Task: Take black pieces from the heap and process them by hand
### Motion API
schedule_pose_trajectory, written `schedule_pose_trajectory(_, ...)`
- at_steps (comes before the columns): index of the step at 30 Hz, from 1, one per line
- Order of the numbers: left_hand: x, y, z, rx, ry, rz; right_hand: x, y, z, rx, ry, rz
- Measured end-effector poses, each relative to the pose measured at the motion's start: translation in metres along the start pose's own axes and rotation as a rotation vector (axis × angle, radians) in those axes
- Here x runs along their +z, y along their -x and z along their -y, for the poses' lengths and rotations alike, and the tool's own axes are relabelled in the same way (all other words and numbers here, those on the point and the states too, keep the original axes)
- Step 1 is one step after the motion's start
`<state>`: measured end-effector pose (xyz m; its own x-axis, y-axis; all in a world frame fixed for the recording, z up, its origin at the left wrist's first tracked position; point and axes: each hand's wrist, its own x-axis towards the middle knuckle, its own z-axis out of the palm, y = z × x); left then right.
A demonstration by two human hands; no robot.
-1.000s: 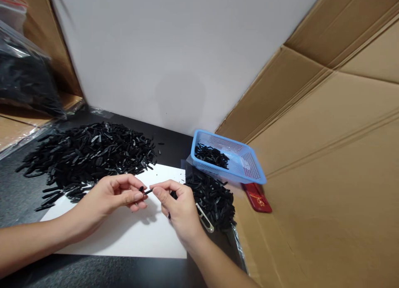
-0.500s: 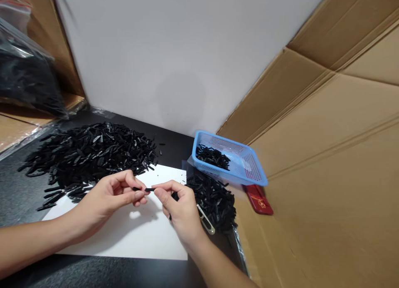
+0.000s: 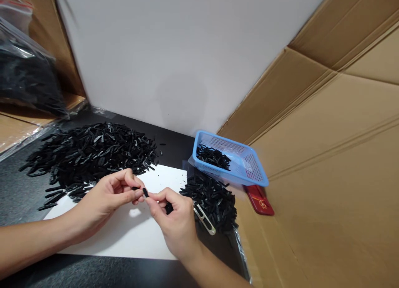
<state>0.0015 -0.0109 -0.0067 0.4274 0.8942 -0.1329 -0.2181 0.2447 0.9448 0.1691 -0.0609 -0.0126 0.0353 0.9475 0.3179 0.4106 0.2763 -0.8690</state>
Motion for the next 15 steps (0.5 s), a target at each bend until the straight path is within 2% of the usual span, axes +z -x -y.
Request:
schedule_pose_trajectory(3,-0.0005,-0.0003,-0.0010,0.023,-0.040,0.003,0.0004,0.0019,-0.0015,-0.103,0.114,0.001)
schedule_pose_trajectory(10,-0.0018,0.0018,-0.0050,0.094,-0.236,0.055,-0.0020,0.0019,-0.0028,-0.484,0.462,0.061)
schedule_pose_trajectory(15,-0.0046,0.0013,-0.0045,0.087,-0.298,0.075,-0.0037,0.0021,-0.0015,-0.606,0.618,0.136)
